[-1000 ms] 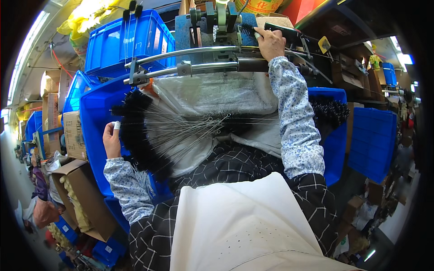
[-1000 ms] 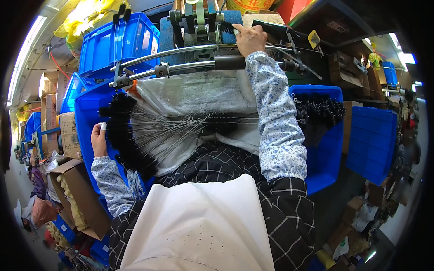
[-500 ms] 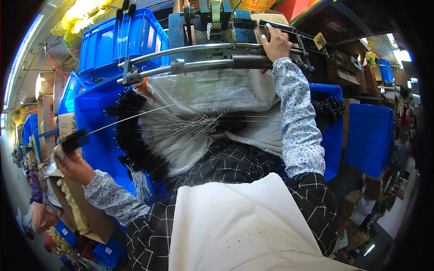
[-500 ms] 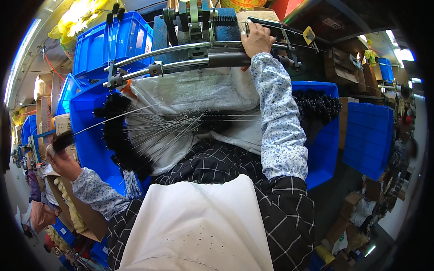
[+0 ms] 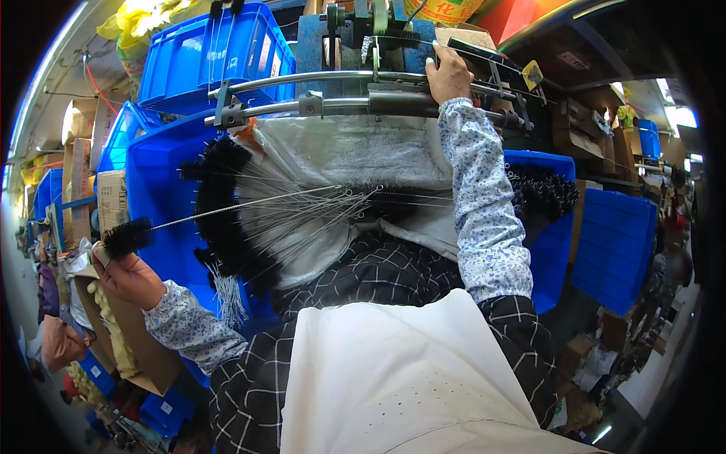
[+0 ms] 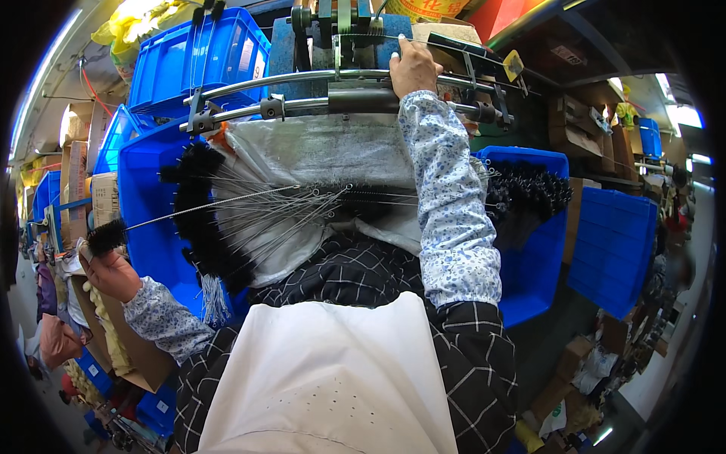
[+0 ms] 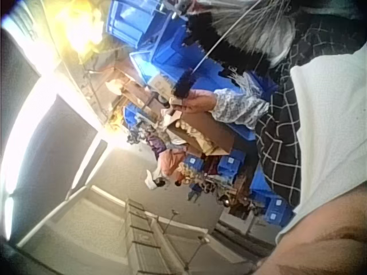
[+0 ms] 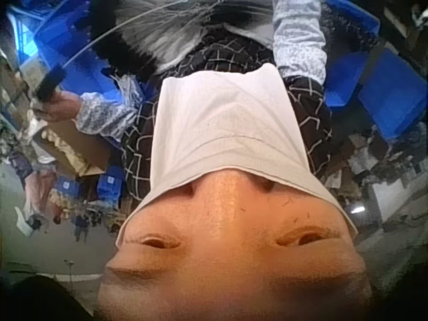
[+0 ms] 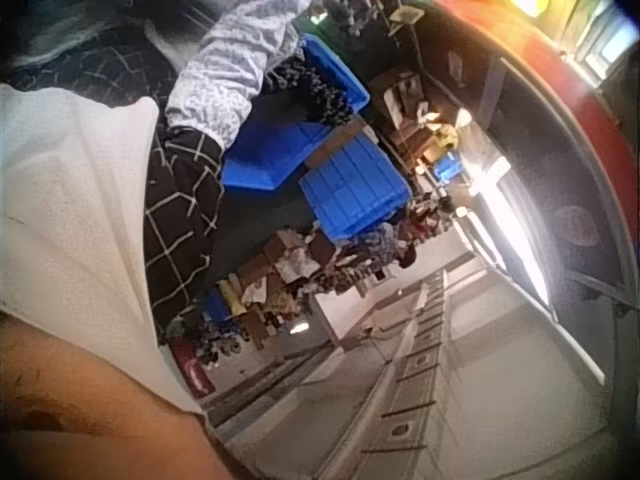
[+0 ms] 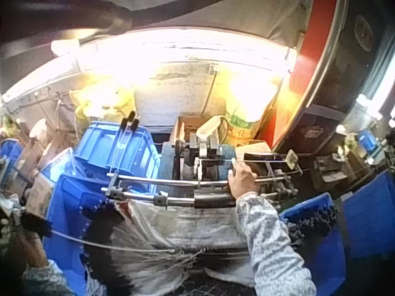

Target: The worker uses a hairdryer to shape/dry a fan of black brushes and then processes them through a cutting or crimping machine.

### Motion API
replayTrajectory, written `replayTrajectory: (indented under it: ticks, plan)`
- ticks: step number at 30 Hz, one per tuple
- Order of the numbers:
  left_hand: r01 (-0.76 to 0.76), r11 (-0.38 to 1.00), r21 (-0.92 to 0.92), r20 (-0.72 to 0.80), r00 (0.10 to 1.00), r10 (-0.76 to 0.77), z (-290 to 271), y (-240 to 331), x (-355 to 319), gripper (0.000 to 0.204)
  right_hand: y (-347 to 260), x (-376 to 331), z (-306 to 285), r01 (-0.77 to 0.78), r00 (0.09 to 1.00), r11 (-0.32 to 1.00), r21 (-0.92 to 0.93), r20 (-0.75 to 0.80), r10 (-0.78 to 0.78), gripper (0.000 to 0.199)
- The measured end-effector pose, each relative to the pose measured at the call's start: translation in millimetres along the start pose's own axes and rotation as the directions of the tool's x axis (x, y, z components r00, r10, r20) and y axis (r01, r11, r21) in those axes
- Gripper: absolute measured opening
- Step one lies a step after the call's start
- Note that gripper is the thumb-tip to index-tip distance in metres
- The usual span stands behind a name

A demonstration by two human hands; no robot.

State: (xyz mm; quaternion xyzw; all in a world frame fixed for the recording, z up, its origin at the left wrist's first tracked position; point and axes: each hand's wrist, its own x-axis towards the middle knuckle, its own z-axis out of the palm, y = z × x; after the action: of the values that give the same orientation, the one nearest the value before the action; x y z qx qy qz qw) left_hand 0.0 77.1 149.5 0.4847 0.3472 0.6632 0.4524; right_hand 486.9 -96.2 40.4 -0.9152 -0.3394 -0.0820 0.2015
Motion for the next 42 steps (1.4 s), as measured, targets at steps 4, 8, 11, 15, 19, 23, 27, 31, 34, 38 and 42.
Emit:
replayTrajectory:
  ticks: [4,8,11,15,19,23,27,31,34,38,42]
  plan:
    - [0.015,1.0,0.019,0.003,1.0,-0.015,0.3,0.4,-2.5,0.029,-8.3,-0.5,4.6,0.012,0.999,1.0,-0.006,-0.029,-0.013,0.035]
    - [0.004,1.0,-0.002,-0.025,1.0,-0.004,14.3,0.3,-8.4,0.023,-22.3,-1.9,6.4,-0.006,1.0,1.0,-0.01,-0.02,0.005,0.034]
    - [0.018,1.0,-0.024,-0.006,1.0,-0.018,17.5,0.3,-8.7,0.022,-35.3,-3.9,10.0,-0.009,0.999,1.0,-0.013,-0.039,0.008,0.032]
    - [0.035,0.995,-0.097,0.043,0.999,-0.031,18.3,-6.4,-8.4,0.023,-53.7,-5.8,12.7,-0.019,1.0,0.999,-0.046,-0.021,0.018,0.032]
    - [0.039,0.989,-0.142,0.067,0.997,-0.03,29.3,-11.1,-11.2,0.024,-73.3,-7.7,16.3,-0.002,0.996,0.999,-0.043,-0.095,-0.002,0.023]
    - [0.058,0.99,-0.129,0.106,0.993,-0.045,38.0,-8.8,-14.1,0.024,-76.0,-7.4,6.3,-0.033,0.994,0.999,-0.033,0.102,0.036,0.034]
    - [0.062,0.989,-0.137,0.082,0.995,-0.052,36.0,-4.2,-13.7,0.024,-65.9,-8.8,10.1,0.017,0.997,0.999,-0.034,-0.071,-0.02,0.024]
    - [0.08,0.989,-0.127,0.081,0.994,-0.07,36.4,-12.4,-14.4,0.023,-46.6,-7.6,4.5,0.006,0.999,0.997,-0.073,-0.036,-0.009,0.027]
    - [0.08,0.991,-0.111,0.075,0.995,-0.072,32.7,-7.6,-14.0,0.023,-35.2,-3.9,0.3,0.003,1.0,0.999,-0.043,-0.013,-0.003,0.029]
    - [0.078,0.986,-0.149,0.063,0.996,-0.069,29.5,-8.2,-14.4,0.022,-5.2,0.5,-4.1,0.004,1.0,1.0,-0.021,-0.02,-0.004,0.033]
    - [0.059,0.991,-0.121,0.058,0.997,-0.052,25.9,-3.8,-14.7,0.021,23.3,8.7,-7.3,0.049,0.999,0.999,-0.017,0.014,-0.049,0.033]
